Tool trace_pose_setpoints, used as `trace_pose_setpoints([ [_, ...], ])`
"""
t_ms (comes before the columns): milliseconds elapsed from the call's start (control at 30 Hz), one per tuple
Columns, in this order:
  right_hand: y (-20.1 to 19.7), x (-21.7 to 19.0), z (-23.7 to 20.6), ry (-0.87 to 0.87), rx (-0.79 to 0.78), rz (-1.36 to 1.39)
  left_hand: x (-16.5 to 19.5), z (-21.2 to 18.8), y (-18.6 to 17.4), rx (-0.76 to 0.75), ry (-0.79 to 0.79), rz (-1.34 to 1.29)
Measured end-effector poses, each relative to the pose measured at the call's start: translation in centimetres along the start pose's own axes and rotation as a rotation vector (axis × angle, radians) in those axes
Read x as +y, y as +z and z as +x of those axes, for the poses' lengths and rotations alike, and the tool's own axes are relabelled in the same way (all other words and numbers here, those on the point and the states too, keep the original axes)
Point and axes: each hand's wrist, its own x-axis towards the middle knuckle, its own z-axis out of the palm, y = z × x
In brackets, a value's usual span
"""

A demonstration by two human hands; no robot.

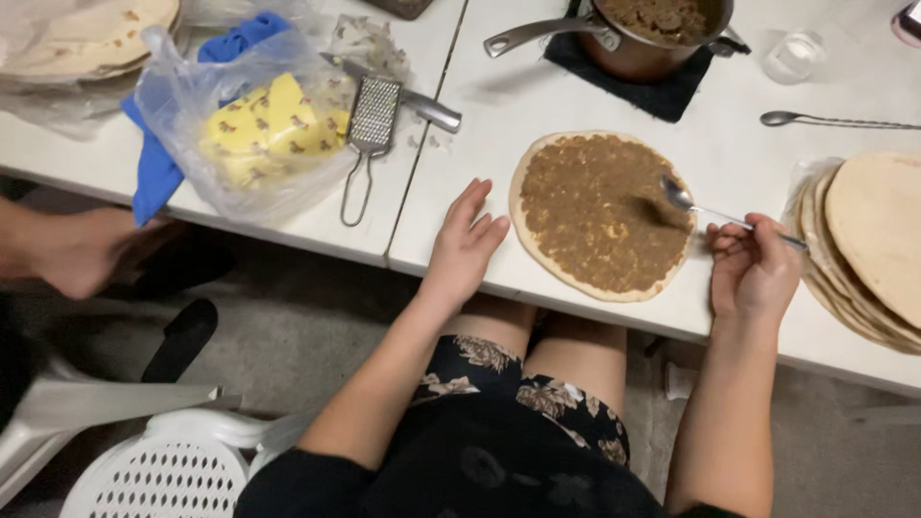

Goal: The person spreads a meat mixture evenly over a round flatbread using a spoon, then cuts pieces from a block of cheese and grates the cheese over the meat topping with a hand grater. They then take cooked meat and onions from a plastic container and add it onto the flatbread with a knife.

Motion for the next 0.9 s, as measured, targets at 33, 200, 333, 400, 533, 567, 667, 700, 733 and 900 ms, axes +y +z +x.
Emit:
trace_pose_setpoints([
  [33, 0.2, 0.2, 0.3, 0.002, -0.011, -0.018, -0.2, 0.3, 0.3, -0.007, -0.003, -0.045],
  [200, -0.7, 0.8, -0.1, -0.005, 0.02, -0.038, 1.1, -1.6, 0.6, 0.03, 0.06, -0.166],
  [333, -1.6, 1.1, 0.2, -0.101, 0.054, -0.093, 4.9, -3.9, 1.0, -0.139, -0.039, -0.045],
  [400, -2.1, 1.4, 0.0, -0.149, 0.062, -0.133, 7.6, -4.8, 1.3, -0.244, -0.118, 0.057],
  [533, -2.5, 1.4, -0.1, -0.2, 0.08, -0.16, 13.6, -5.0, 2.4, -0.337, 0.797, 0.404],
  [567, -2.5, 1.4, 0.0, -0.205, 0.088, -0.168, 14.9, -5.3, 2.6, -0.351, 0.917, 0.445],
  [667, -2.1, 1.5, 0.0, -0.211, 0.108, -0.19, 17.7, -7.1, 3.5, -0.467, 0.738, 0.246],
  [700, -2.0, 1.4, 0.1, -0.21, 0.108, -0.197, 18.4, -7.7, 3.8, -0.454, 0.775, 0.276],
  [733, -1.9, 1.4, 0.1, -0.207, 0.108, -0.203, 19.0, -7.9, 4.1, -0.537, 0.839, 0.267],
  [900, -1.6, 1.2, 0.1, -0.205, 0.127, -0.183, 20.7, -10.4, 5.9, -0.761, 0.646, 0.125],
])
